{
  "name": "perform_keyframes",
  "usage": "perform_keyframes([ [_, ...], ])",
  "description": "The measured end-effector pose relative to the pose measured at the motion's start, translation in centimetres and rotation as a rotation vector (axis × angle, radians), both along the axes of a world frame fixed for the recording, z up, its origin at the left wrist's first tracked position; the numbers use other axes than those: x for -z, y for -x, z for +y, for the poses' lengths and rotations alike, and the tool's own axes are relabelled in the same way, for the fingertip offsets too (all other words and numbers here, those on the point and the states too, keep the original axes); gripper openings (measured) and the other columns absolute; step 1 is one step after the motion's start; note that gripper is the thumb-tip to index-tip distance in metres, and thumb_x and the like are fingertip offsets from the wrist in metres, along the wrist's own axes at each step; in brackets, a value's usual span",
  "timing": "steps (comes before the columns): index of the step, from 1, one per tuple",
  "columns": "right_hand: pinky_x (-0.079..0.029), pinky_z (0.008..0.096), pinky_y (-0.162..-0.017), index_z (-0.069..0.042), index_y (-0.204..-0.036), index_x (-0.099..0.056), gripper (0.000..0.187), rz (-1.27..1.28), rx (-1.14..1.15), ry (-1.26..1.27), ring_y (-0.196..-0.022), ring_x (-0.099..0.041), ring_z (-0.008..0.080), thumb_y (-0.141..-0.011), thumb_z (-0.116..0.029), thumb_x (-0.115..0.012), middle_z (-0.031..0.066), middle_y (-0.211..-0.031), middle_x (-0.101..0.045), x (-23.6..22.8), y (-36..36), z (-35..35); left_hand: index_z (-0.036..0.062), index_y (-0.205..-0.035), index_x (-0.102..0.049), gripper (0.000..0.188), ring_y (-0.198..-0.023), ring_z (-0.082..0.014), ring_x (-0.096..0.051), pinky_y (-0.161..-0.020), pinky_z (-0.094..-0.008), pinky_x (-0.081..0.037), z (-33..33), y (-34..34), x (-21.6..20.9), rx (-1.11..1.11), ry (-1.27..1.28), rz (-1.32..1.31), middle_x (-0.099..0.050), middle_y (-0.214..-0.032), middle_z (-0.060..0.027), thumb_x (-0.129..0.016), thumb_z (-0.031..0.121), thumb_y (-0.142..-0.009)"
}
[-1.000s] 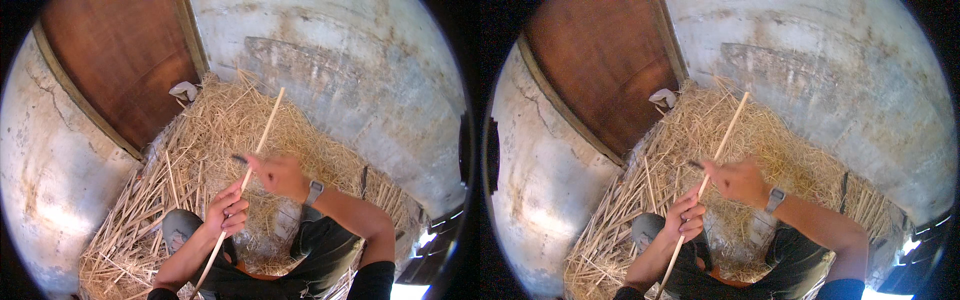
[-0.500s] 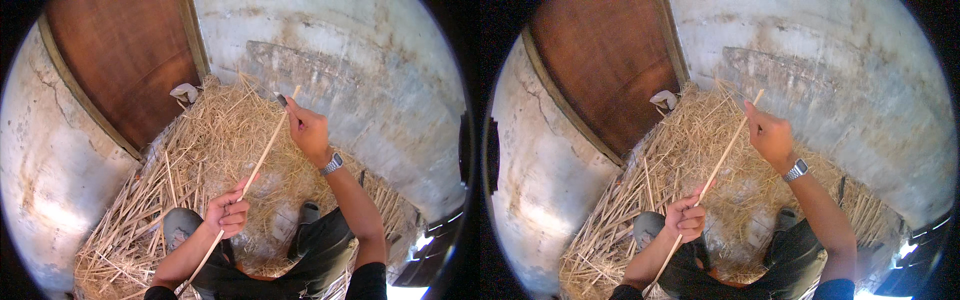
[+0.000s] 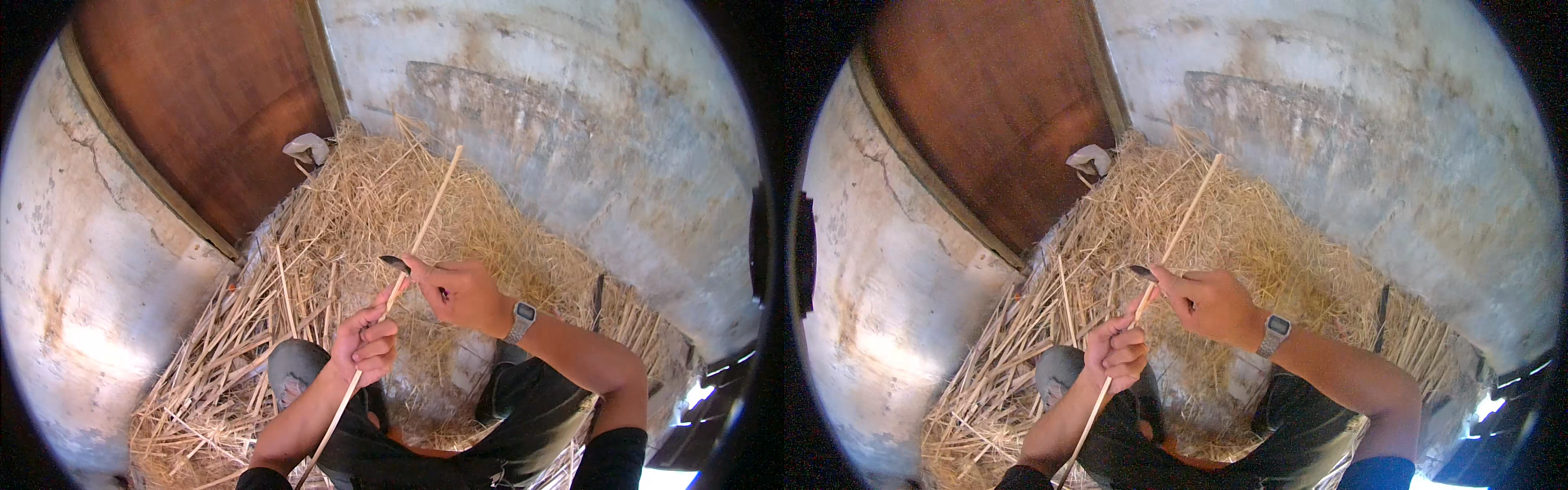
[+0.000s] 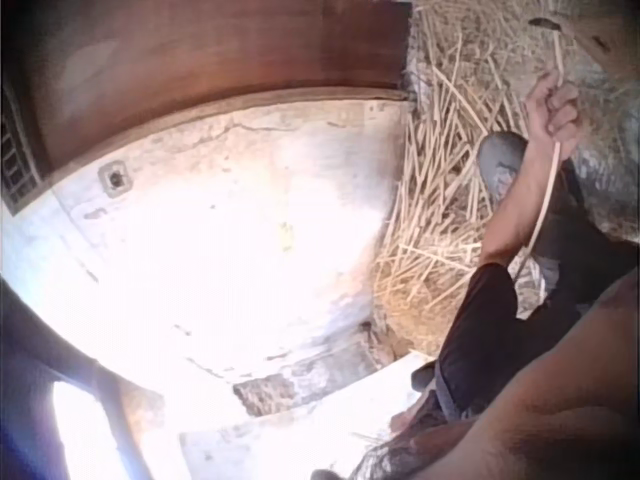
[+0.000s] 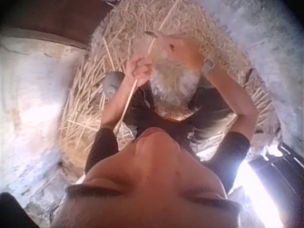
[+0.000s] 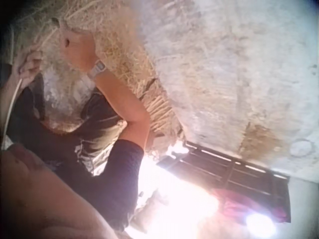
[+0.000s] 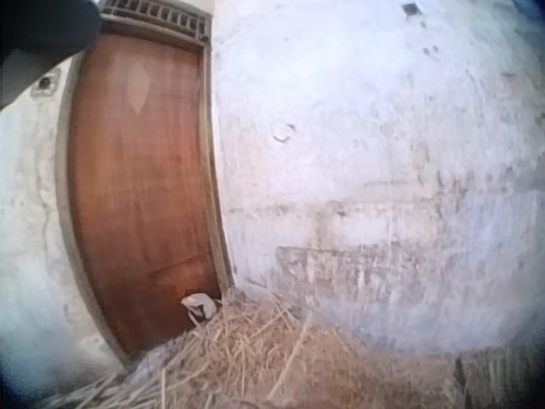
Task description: The person is shaving a long wooden stick using a small knife while sitting on a pile of straw. They repeatedly scrape the knife along the stick's surface to remove outer layers, turning the stick as they work.
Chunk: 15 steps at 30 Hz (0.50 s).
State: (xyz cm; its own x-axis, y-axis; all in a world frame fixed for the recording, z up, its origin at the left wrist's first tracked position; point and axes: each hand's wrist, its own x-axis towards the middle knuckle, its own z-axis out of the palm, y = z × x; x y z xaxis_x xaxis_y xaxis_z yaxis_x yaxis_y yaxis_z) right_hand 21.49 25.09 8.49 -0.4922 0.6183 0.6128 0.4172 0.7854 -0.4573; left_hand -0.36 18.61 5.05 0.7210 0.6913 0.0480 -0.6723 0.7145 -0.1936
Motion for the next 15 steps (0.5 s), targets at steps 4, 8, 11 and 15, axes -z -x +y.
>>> perform_keyframes([
  [4, -0.044, 0.0351, -0.045, -0.01, -0.121, -0.07, 0.031, 0.125, 0.076, 0.043, -0.048, -0.057, 0.0242, -0.09, -0.01, -0.065, 0.0108, -0.063, -0.061, -0.3, -0.8, 2.1, 0.029, -0.159, -0.021, 0.056, -0.037, -0.0056, -0.026, -0.029, -0.0208, -0.022, 0.1, -0.3, -0.8, -0.009, -0.092, 0.092, -0.033, -0.062, 0.0021, -0.035, 0.014, -0.106],
  [8, -0.044, 0.0355, -0.046, -0.013, -0.114, -0.074, 0.023, 0.251, 0.417, -0.003, -0.047, -0.054, 0.0254, -0.094, -0.013, -0.064, 0.0126, -0.061, -0.057, -1.5, -2.9, 4.9, 0.0312, -0.159, -0.021, 0.057, -0.038, -0.0058, -0.025, -0.029, -0.0211, -0.021, 0.2, -0.9, -0.8, 0.055, -0.119, 0.081, -0.034, -0.062, 0.0023, -0.035, 0.014, -0.106],
  [11, -0.044, 0.0356, -0.046, -0.017, -0.122, -0.072, 0.03, 0.124, 0.325, -0.046, -0.047, -0.055, 0.0251, -0.094, -0.013, -0.063, 0.0122, -0.061, -0.057, 0.1, -0.3, 1.8, 0.033, -0.158, -0.022, 0.057, -0.038, -0.0058, -0.025, -0.029, -0.0213, -0.021, 0.1, -0.7, -0.7, 0.04, -0.161, 0.1, -0.033, -0.062, 0.0027, -0.036, 0.014, -0.106],
  [15, -0.043, 0.0368, -0.045, -0.019, -0.129, -0.067, 0.037, -0.054, 0.098, -0.083, -0.047, -0.056, 0.0259, -0.092, -0.014, -0.063, 0.0116, -0.063, -0.057, 0.3, 0.5, -0.7, 0.0335, -0.156, -0.028, 0.054, -0.038, -0.0056, -0.025, -0.03, -0.0209, -0.021, 0.5, 0.2, 0.0, -0.031, -0.058, 0.181, -0.032, -0.062, 0.0033, -0.037, 0.014, -0.106],
])
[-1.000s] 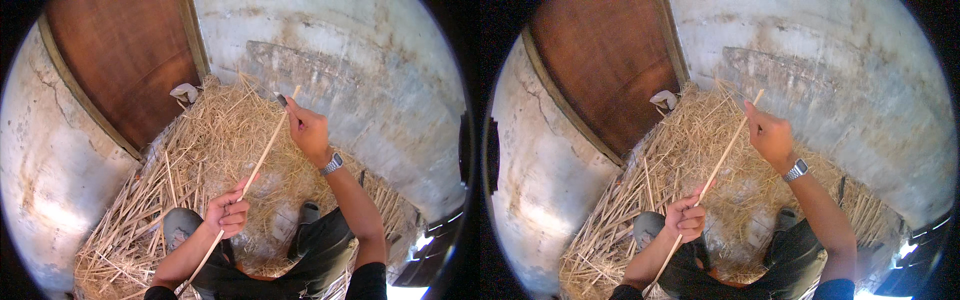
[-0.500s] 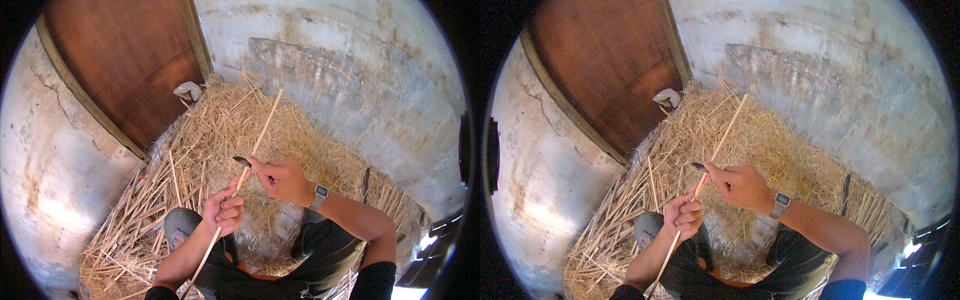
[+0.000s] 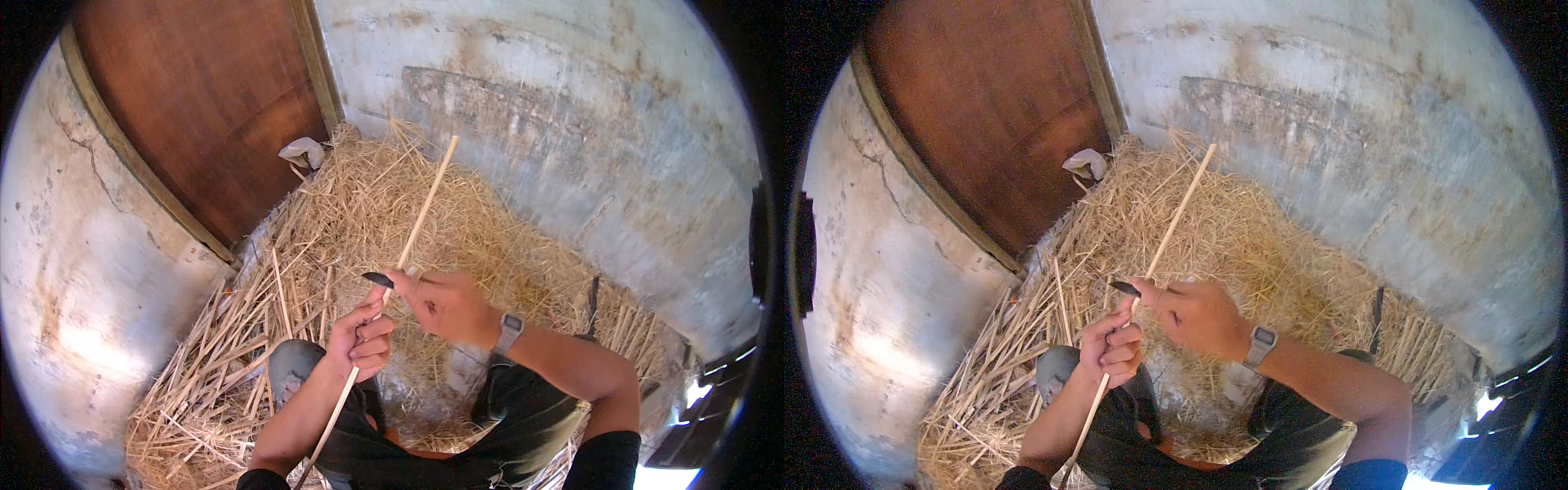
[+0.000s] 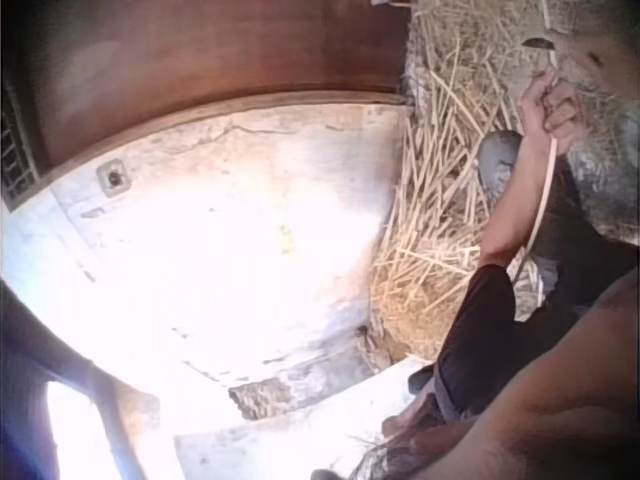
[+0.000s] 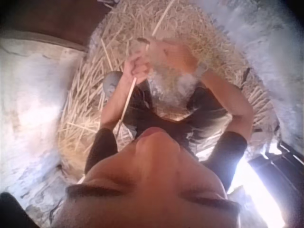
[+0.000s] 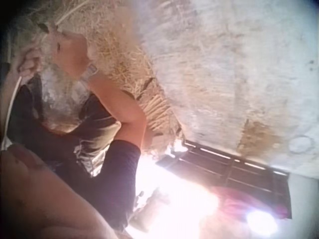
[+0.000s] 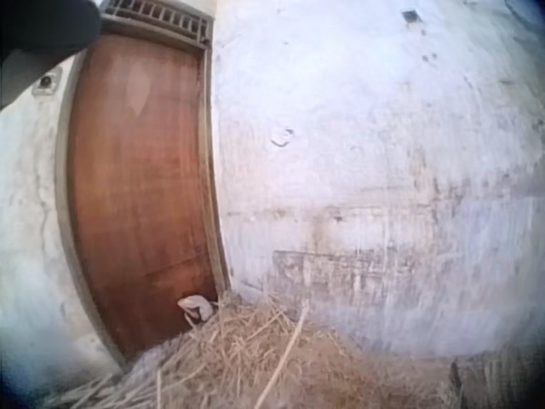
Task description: The person is shaving a long wooden stick using a small knife while sitting on a pile of straw. They repeatedly scrape the knife along the stick's surface to remove outer layers, turning the stick as they work.
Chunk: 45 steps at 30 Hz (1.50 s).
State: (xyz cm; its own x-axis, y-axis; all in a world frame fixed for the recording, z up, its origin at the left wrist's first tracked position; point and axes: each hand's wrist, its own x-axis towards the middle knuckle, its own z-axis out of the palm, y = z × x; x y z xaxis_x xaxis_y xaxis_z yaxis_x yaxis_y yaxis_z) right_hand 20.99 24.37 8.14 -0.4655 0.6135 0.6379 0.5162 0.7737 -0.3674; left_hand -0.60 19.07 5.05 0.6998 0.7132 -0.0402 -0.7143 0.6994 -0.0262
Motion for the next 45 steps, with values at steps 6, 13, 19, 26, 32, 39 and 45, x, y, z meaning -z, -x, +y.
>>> perform_keyframes([
  [6, -0.043, 0.036, -0.044, -0.019, -0.129, -0.067, 0.039, 0.159, 0.279, -0.014, -0.046, -0.053, 0.022, -0.091, -0.01, -0.062, 0.0096, -0.061, -0.055, -1.7, -2.2, 4.4, 0.0339, -0.152, -0.039, 0.05, -0.038, -0.0052, -0.025, -0.031, -0.0205, -0.02, -0.5, -0.5, -0.8, 0.109, -0.122, 0.079, -0.032, -0.063, 0.0041, -0.039, 0.014, -0.106],
  [13, -0.046, 0.0341, -0.047, -0.013, -0.125, -0.069, 0.04, 0.104, -0.119, 0.045, -0.049, -0.056, 0.0207, -0.087, -0.005, -0.063, 0.0087, -0.062, -0.057, -0.8, 1.7, -1.4, 0.0334, -0.157, -0.027, 0.066, -0.038, -0.0051, -0.026, -0.031, -0.0196, -0.021, -0.6, 0.5, 0.3, 0.032, -0.034, 0.22, -0.033, -0.063, 0.003, -0.042, 0.004, -0.1],
  [19, -0.047, 0.0291, -0.05, -0.008, -0.119, -0.072, 0.027, 0.377, 0.075, 0.19, -0.052, -0.058, 0.0145, -0.093, -0.012, -0.067, 0.0099, -0.068, -0.064, -3.1, -0.7, 2.3, 0.0252, -0.16, -0.019, 0.07, -0.036, -0.0053, -0.028, -0.03, -0.02, -0.025, -0.7, -0.7, -0.6, 0.118, -0.144, -0.055, -0.032, -0.059, 0.0035, -0.037, 0.0, -0.097],
  [26, -0.048, 0.0254, -0.056, -0.006, -0.12, -0.071, 0.025, 0.666, 0.051, 0.407, -0.063, -0.058, 0.0051, -0.097, -0.016, -0.066, 0.0067, -0.083, -0.074, -2.1, -2.9, 5.0, 0.0221, -0.16, -0.019, 0.06, -0.045, -0.0044, -0.037, -0.036, -0.0204, -0.031, -0.9, -2.3, -0.8, 0.172, -0.289, 0.303, -0.032, -0.059, 0.0044, -0.045, 0.015, -0.106],
  [32, -0.052, 0.0233, -0.064, -0.005, -0.127, -0.067, 0.03, 0.362, 0.274, 0.281, -0.073, -0.066, 0.0066, -0.098, -0.011, -0.065, 0.0084, -0.09, -0.076, -3.8, -5.2, 4.8, 0.0196, -0.156, -0.033, 0.049, -0.048, -0.0038, -0.029, -0.042, -0.0211, -0.029, -2.2, -3.2, -0.3, -0.083, -0.725, 0.973, -0.032, -0.064, 0.0048, -0.042, 0.025, -0.109],
  [39, -0.054, 0.0313, -0.061, -0.011, -0.121, -0.071, 0.03, 0.13, 0.428, -0.075, -0.065, -0.07, 0.0209, -0.092, -0.006, -0.065, 0.0175, -0.08, -0.071, -4.0, -8.7, 6.5, 0.0167, -0.156, -0.031, 0.049, -0.047, -0.0042, -0.025, -0.042, -0.0213, -0.024, -1.9, -2.6, -0.9, -0.032, -0.596, 0.76, -0.028, -0.061, 0.0054, -0.041, 0.025, -0.109],
  [45, -0.049, 0.0393, -0.052, -0.014, -0.127, -0.068, 0.037, 0.031, 0.45, -0.159, -0.055, -0.064, 0.0272, -0.092, -0.006, -0.061, 0.0156, -0.069, -0.064, -3.9, -7.0, 4.9, 0.0113, -0.155, -0.033, 0.049, -0.043, -0.0038, -0.022, -0.037, -0.0207, -0.022, -2.0, -2.4, -2.1, -0.007, -0.505, 0.772, -0.026, -0.058, 0.0061, -0.043, 0.023, -0.108],
])
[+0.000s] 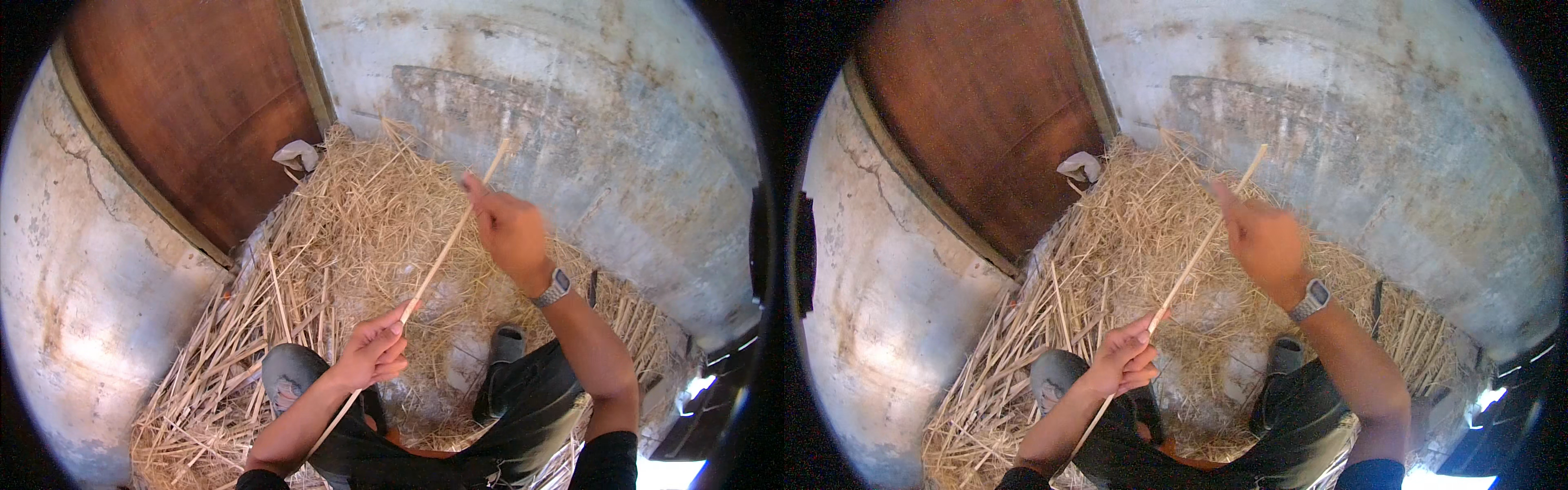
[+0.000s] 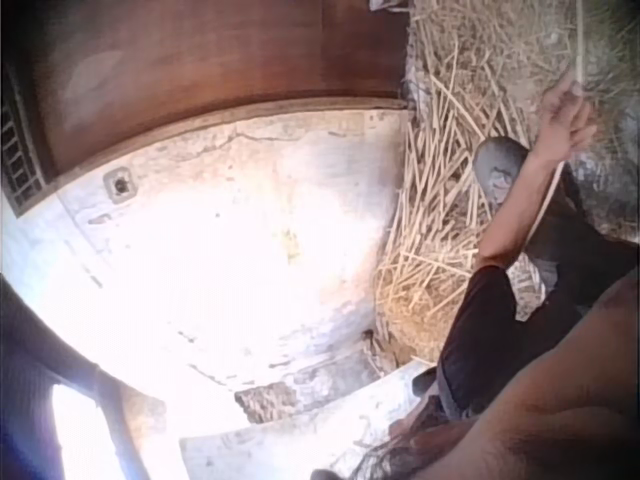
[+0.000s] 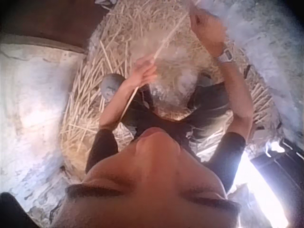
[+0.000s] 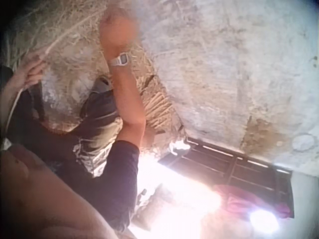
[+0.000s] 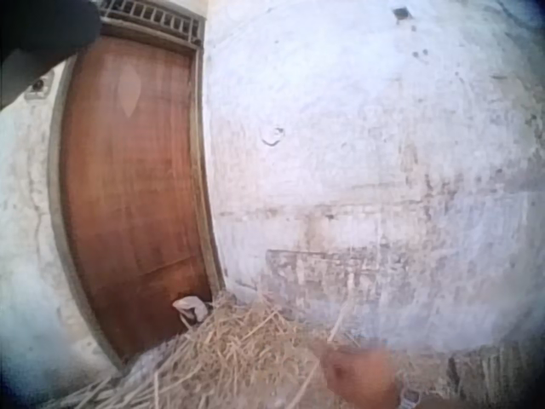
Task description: The person is shaving a long wooden stick using a small knife while sitting on a pile of straw. They repeatedly scrape the knife along the stick's surface to remove outer layers, turning the stick as they work.
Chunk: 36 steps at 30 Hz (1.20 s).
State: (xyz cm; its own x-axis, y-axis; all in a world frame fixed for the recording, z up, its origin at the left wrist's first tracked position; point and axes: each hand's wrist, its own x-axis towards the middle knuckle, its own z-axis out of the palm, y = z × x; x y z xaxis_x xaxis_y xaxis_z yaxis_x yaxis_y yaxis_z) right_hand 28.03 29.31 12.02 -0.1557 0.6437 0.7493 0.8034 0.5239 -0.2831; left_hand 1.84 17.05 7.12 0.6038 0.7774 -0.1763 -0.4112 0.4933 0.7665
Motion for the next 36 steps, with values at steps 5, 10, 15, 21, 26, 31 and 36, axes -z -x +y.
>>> perform_keyframes([
  [5, -0.049, 0.04, -0.048, -0.02, -0.14, -0.058, 0.056, -0.219, -0.223, 0.13, -0.052, -0.059, 0.0262, -0.085, -0.012, -0.063, 0.0064, -0.063, -0.055, 2.2, 3.4, -3.4, 0.011, -0.154, -0.035, 0.049, -0.043, -0.0037, -0.023, -0.036, -0.0206, -0.022, 0.1, 0.5, -0.2, -0.048, -0.001, 0.03, -0.025, -0.056, 0.0071, -0.045, 0.024, -0.108],
  [10, -0.049, 0.039, -0.047, -0.017, -0.139, -0.058, 0.056, -0.172, -0.345, 0.143, -0.05, -0.057, 0.025, -0.083, -0.012, -0.063, 0.0056, -0.061, -0.053, 2.7, 4.7, -5.3, 0.0141, -0.155, -0.033, 0.047, -0.043, -0.0037, -0.023, -0.035, -0.0205, -0.021, 0.2, 0.9, 0.1, -0.049, 0.062, -0.022, -0.027, -0.059, 0.0063, -0.041, 0.02, -0.109],
  [15, -0.048, 0.0393, -0.046, -0.017, -0.137, -0.06, 0.052, -0.153, -0.223, 0.089, -0.05, -0.056, 0.0253, -0.086, -0.011, -0.061, 0.0072, -0.061, -0.055, 2.3, 2.3, -1.7, 0.0143, -0.155, -0.033, 0.047, -0.044, -0.0036, -0.024, -0.036, -0.0205, -0.022, 0.1, 1.0, -0.3, -0.025, 0.071, -0.041, -0.026, -0.059, 0.0064, -0.042, 0.021, -0.109],
  [21, -0.045, 0.037, -0.047, -0.013, -0.122, -0.071, 0.035, -0.101, -0.246, 0.122, -0.051, -0.054, 0.0237, -0.088, -0.007, -0.065, 0.0108, -0.061, -0.052, 2.6, 3.3, -3.9, 0.0177, -0.156, -0.033, 0.048, -0.044, -0.004, -0.023, -0.037, -0.0208, -0.022, 0.2, 0.7, -0.5, -0.052, 0.01, 0.005, -0.026, -0.06, 0.0062, -0.042, 0.02, -0.109],
  [26, -0.046, 0.0366, -0.048, -0.016, -0.131, -0.066, 0.045, -0.092, -0.399, 0.181, -0.051, -0.055, 0.0238, -0.087, -0.008, -0.066, 0.0084, -0.06, -0.051, 2.8, 5.9, -6.9, 0.0189, -0.156, -0.032, 0.048, -0.044, -0.0044, -0.024, -0.038, -0.0211, -0.023, 0.3, 1.2, -0.3, -0.108, 0.039, -0.008, -0.026, -0.06, 0.0059, -0.041, 0.02, -0.109],
  [31, -0.047, 0.0379, -0.048, -0.006, -0.102, -0.073, 0.016, 0.107, -0.188, 0.131, -0.055, -0.061, 0.0271, -0.09, -0.007, -0.064, 0.0138, -0.074, -0.067, 1.1, 2.4, -0.8, 0.0156, -0.156, -0.034, 0.05, -0.046, -0.0048, -0.026, -0.041, -0.0228, -0.025, 0.1, 0.7, 1.6, -0.105, -0.135, 0.062, -0.029, -0.061, 0.0057, -0.046, 0.015, -0.107],
  [36, -0.043, 0.0391, -0.046, -0.007, -0.093, -0.074, 0.01, 0.103, -0.077, -0.055, -0.049, -0.059, 0.0264, -0.09, -0.007, -0.065, 0.0143, -0.068, -0.063, 1.2, 0.8, 0.3, 0.0072, -0.154, -0.035, 0.05, -0.053, -0.0022, -0.029, -0.047, -0.0232, -0.027, -0.2, -0.6, 3.2, -0.174, -0.466, 0.209, -0.032, -0.065, 0.0074, -0.048, 0.008, -0.105],
])
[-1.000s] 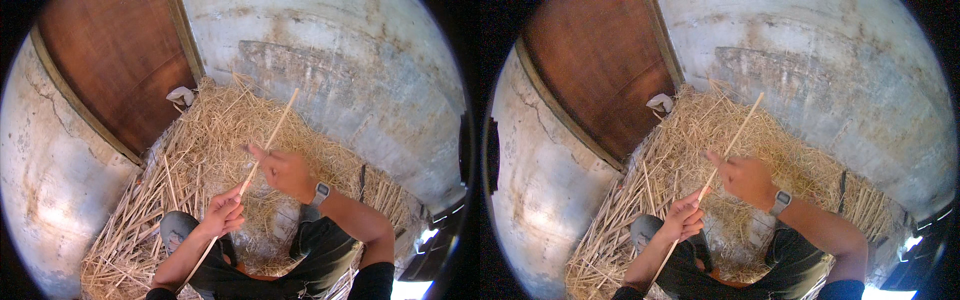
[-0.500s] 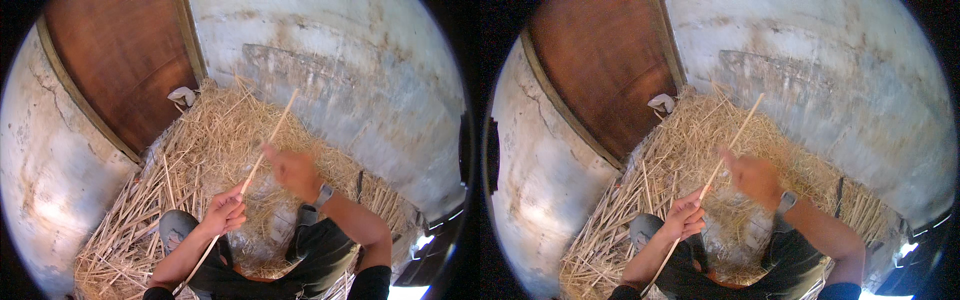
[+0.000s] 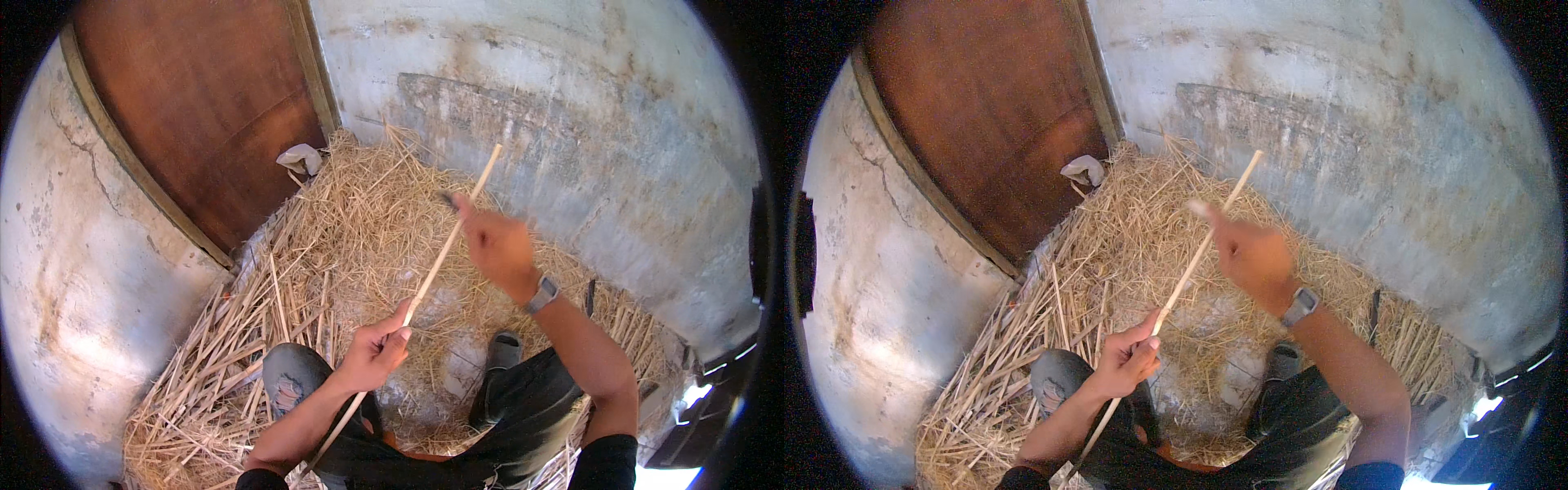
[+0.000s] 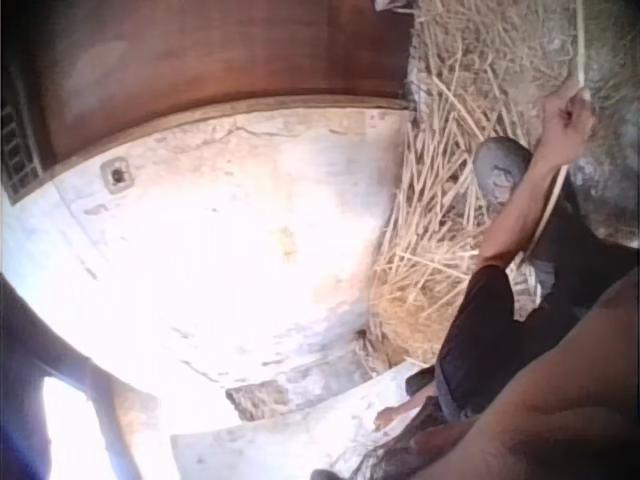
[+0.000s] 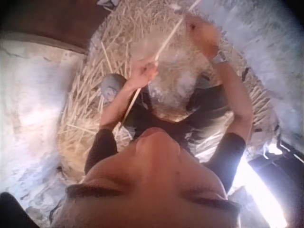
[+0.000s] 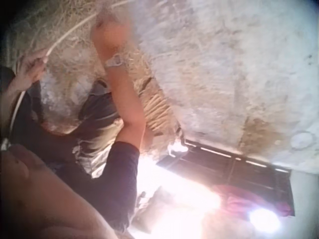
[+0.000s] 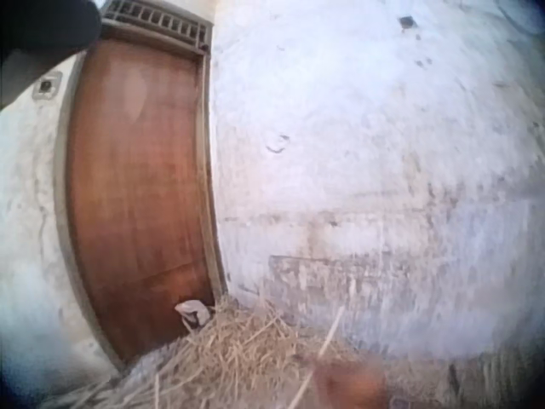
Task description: The person is shaving a long wooden stick using a small knife while sitting on a pile of straw. They repeatedly scrape the knife along the stick's surface to remove outer layers, turning the stick as they work.
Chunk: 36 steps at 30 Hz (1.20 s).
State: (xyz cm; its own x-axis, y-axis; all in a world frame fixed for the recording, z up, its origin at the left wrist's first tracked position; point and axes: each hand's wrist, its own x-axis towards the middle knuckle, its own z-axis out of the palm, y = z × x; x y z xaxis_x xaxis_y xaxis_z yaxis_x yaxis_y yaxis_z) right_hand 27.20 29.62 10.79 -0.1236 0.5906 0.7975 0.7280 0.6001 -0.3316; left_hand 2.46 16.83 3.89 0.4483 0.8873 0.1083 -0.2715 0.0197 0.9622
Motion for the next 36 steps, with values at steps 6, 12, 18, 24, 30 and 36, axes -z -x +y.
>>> perform_keyframes([
  [6, -0.047, 0.0386, -0.044, -0.016, -0.131, -0.065, 0.045, -0.206, -0.263, 0.119, -0.048, -0.057, 0.0239, -0.087, -0.009, -0.064, 0.0053, -0.06, -0.057, 2.5, 3.0, -4.5, 0.0118, -0.154, -0.037, 0.048, -0.049, -0.0037, -0.024, -0.045, -0.0251, -0.025, 0.1, 0.4, 0.7, -0.097, -0.047, 0.064, -0.034, -0.06, 0.0062, -0.046, 0.009, -0.106],
  [12, -0.047, 0.0387, -0.045, -0.012, -0.13, -0.065, 0.043, -0.106, -0.406, 0.233, -0.05, -0.058, 0.0247, -0.087, -0.012, -0.064, 0.0054, -0.061, -0.058, 3.1, 4.5, -7.3, 0.0084, -0.155, -0.033, 0.05, -0.048, -0.0034, -0.026, -0.044, -0.0235, -0.026, 0.5, 0.5, 0.0, -0.083, 0.056, -0.083, -0.034, -0.059, 0.0059, -0.046, 0.012, -0.107],
  [18, -0.04, 0.0341, -0.044, -0.008, -0.116, -0.073, 0.027, -0.078, -0.384, 0.27, -0.045, -0.05, 0.022, -0.09, -0.007, -0.066, 0.0104, -0.056, -0.051, 1.2, 3.7, -5.6, 0.011, -0.156, -0.033, 0.051, -0.044, -0.0046, -0.024, -0.042, -0.0243, -0.025, 0.5, 0.6, -2.3, -0.022, 0.281, -0.17, -0.032, -0.057, 0.0049, -0.047, 0.017, -0.107],
  [24, -0.042, 0.0335, -0.045, -0.009, -0.112, -0.074, 0.022, 0.117, -0.089, 0.147, -0.047, -0.054, 0.0208, -0.092, -0.01, -0.066, 0.013, -0.061, -0.058, -0.4, 2.4, -2.2, 0.0116, -0.155, -0.034, 0.051, -0.045, -0.0045, -0.024, -0.041, -0.0242, -0.025, 0.2, 0.4, -1.9, 0.021, 0.219, -0.143, -0.031, -0.058, 0.0049, -0.049, 0.017, -0.107],
  [30, -0.044, 0.0299, -0.048, -0.004, -0.122, -0.07, 0.032, -0.07, -0.366, 0.208, -0.05, -0.059, 0.0197, -0.09, -0.005, -0.067, 0.0136, -0.065, -0.062, 1.9, 6.0, -6.9, 0.0118, -0.154, -0.036, 0.051, -0.045, -0.0052, -0.024, -0.041, -0.024, -0.026, 0.7, 0.6, -2.1, -0.038, 0.217, -0.169, -0.033, -0.059, 0.0039, -0.05, 0.018, -0.106],
  [36, -0.041, 0.0273, -0.047, -0.005, -0.123, -0.069, 0.031, 0.259, -0.642, 0.63, -0.051, -0.049, 0.009, -0.093, -0.013, -0.067, 0.0045, -0.061, -0.054, 1.6, 5.2, -5.5, 0.012, -0.153, -0.039, 0.049, -0.046, -0.0038, -0.028, -0.043, -0.023, -0.027, 0.8, 1.0, -2.1, -0.056, 0.19, -0.17, -0.036, -0.059, 0.0045, -0.05, 0.015, -0.106],
])
